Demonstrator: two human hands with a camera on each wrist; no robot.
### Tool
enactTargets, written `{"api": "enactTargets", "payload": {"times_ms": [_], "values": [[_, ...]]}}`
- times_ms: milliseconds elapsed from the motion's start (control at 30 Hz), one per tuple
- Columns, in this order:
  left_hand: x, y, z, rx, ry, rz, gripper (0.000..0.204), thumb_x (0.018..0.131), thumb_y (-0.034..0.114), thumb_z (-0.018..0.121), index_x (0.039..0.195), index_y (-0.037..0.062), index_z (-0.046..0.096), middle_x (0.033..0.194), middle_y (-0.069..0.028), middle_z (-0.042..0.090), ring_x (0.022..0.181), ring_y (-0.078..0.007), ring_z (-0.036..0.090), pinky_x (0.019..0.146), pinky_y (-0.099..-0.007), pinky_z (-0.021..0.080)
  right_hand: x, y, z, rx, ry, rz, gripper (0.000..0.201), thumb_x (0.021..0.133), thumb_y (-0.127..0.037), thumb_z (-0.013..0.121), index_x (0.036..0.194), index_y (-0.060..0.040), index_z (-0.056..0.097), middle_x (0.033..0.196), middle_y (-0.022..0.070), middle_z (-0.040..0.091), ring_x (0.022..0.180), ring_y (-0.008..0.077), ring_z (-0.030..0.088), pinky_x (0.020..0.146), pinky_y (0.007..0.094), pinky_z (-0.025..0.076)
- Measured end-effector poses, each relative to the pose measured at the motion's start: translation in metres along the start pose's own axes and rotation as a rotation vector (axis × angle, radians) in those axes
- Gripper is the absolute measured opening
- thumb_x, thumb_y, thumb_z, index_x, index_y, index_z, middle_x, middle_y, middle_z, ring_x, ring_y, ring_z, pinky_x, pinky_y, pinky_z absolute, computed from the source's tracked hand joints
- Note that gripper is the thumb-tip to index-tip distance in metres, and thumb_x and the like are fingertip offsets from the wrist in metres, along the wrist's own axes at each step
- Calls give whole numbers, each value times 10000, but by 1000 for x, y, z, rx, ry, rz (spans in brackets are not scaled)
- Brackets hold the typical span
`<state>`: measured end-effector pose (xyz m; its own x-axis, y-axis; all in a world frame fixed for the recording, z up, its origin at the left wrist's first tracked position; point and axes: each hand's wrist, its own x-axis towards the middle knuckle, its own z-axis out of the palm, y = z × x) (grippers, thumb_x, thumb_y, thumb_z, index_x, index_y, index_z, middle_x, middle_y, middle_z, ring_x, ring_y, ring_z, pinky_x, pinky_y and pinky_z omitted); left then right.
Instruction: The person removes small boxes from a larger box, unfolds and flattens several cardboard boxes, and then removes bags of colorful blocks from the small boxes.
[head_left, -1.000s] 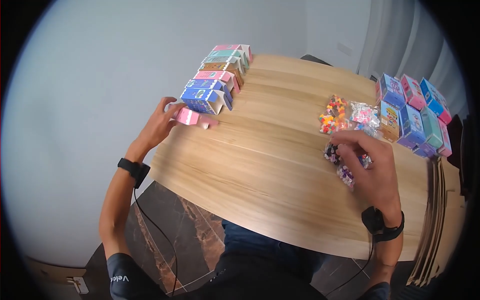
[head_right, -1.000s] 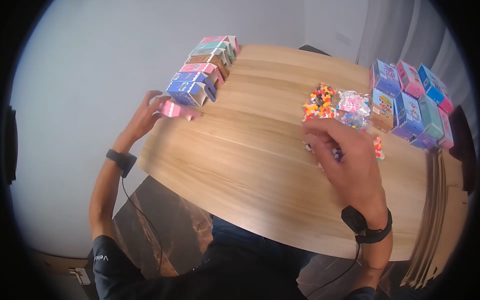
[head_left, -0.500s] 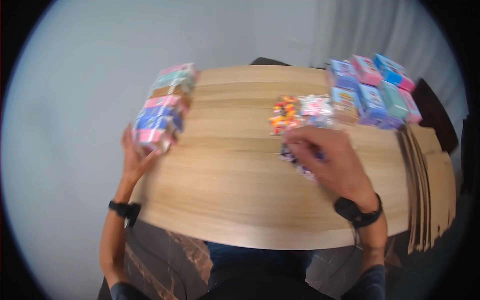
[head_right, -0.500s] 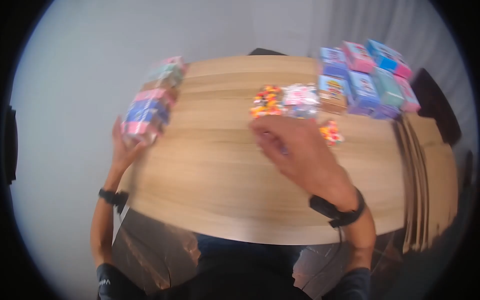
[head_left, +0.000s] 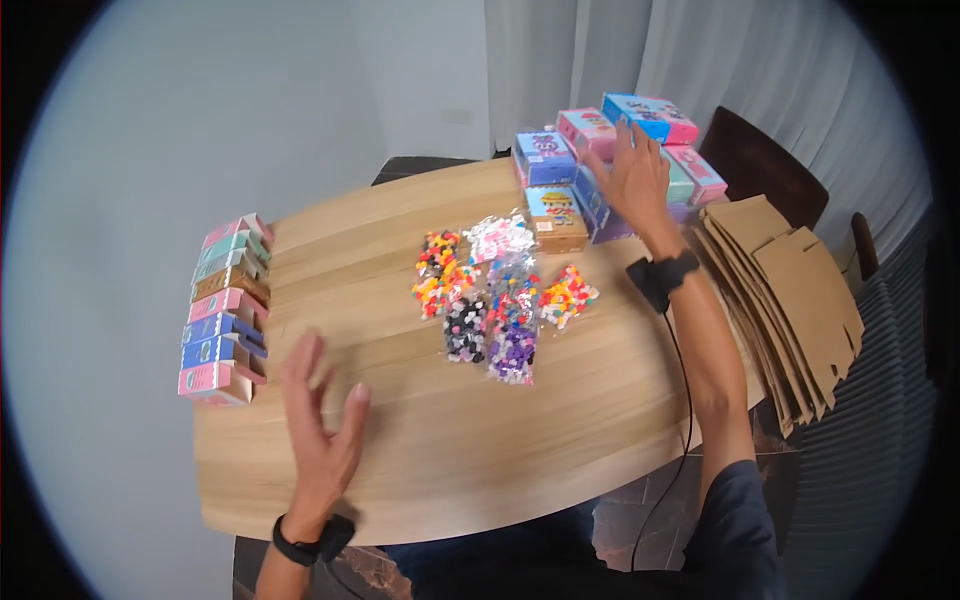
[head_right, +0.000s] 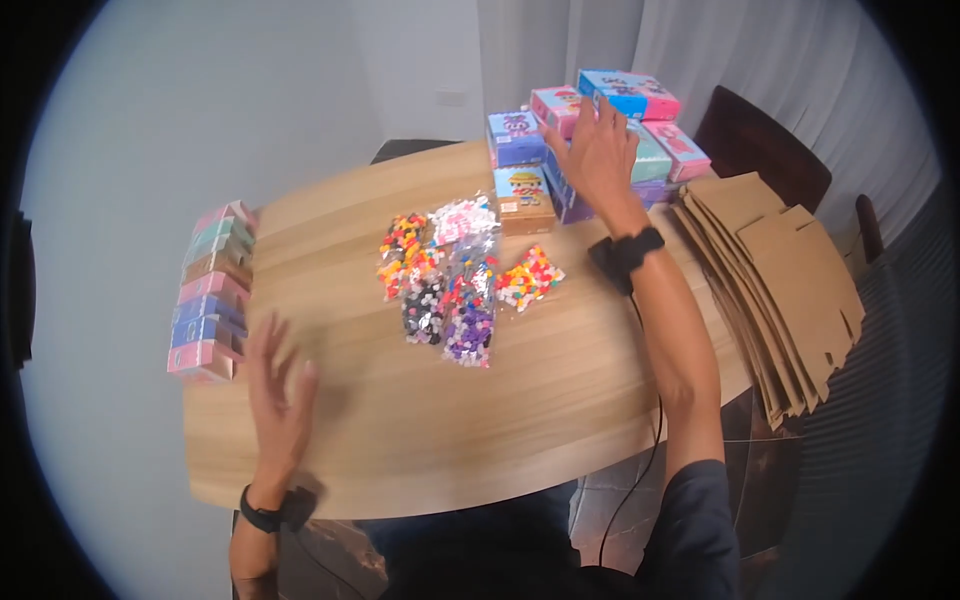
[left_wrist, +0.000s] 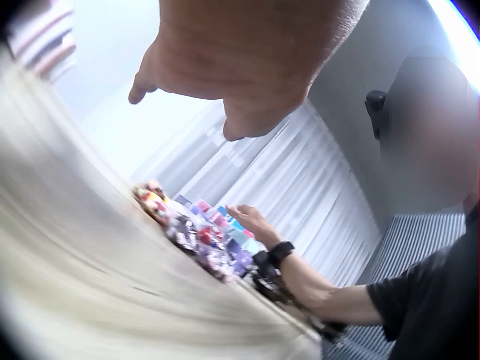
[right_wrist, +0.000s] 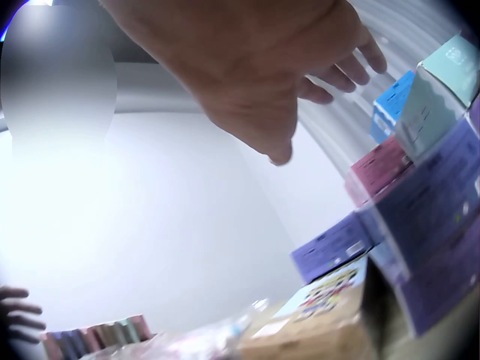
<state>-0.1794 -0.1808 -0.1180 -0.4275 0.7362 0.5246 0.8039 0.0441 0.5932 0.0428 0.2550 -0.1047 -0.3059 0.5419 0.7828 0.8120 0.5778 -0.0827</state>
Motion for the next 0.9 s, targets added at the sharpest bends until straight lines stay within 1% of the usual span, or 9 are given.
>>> {"api": "enactTargets", "payload": {"times_ms": [67,167,233,400,500,567,667,767,900], "values": [[14,6,32,-552,7,-283,586,1016,100,662,1538,-10,417,1573,-196,440,1354,-277,549,1056,-378,513,34,30,12,-11,93,-2,802,910,-571,693,1424,20,521,1350,315,602,1243,479,569,983,606,459],[22,-4,66,-743,204,-262,471,1060,103,601,1491,-25,461,1488,-175,537,1203,-236,655,954,-319,566,65,56,13,-178,54,174,826,894,-605,683,1440,-7,522,1365,339,589,1280,493,552,1017,607,450],[22,-9,66,-788,262,-340,448,1065,107,593,1475,-28,474,1461,-176,559,1167,-230,670,930,-315,574,77,73,11,-202,-315,320,791,870,-586,703,1413,-26,574,1354,337,594,1263,483,568,1001,639,451],[21,-29,61,-822,340,-454,420,1076,118,574,1460,-28,486,1435,-178,579,1125,-221,685,880,-311,588,62,76,15,-304,-100,112,724,829,-528,741,1318,0,661,1244,314,650,1194,462,615,978,593,495],[26,-23,54,-809,337,-409,434,1070,125,586,1463,-26,483,1453,-187,561,1161,-233,668,878,-318,591,65,66,-18,82,-230,261,735,794,-484,772,1313,18,638,1271,283,613,1229,414,578,979,497,523],[27,-18,52,-719,223,-309,583,1042,159,639,1543,-4,388,1534,-193,477,1312,-271,581,972,-375,575,35,17,-58,247,64,78,705,789,-397,816,1326,9,609,1294,236,595,1233,372,564,942,505,538],[26,-15,59,-1134,24,-185,851,962,239,763,1612,17,260,1609,-184,375,1448,-304,448,1117,-456,490,-27,-75,-109,767,22,-120,634,778,-213,855,1306,-9,571,1253,136,547,1188,255,557,1075,389,445],[17,-8,65,-1391,-7,-215,1078,856,269,871,1644,39,170,1629,-168,336,1499,-299,381,1212,-477,378,-107,-155,-124,1643,-560,207,716,827,-128,854,1421,-16,470,1331,94,502,1284,209,505,1130,377,406],[13,-9,45,-1073,-61,-212,1101,750,172,935,1613,51,263,1569,-159,415,1447,-276,440,1198,-429,382,-142,-187,-114,1604,-882,-76,572,913,-30,770,1415,-47,497,1419,109,477,1399,214,457,1156,391,426]]}}
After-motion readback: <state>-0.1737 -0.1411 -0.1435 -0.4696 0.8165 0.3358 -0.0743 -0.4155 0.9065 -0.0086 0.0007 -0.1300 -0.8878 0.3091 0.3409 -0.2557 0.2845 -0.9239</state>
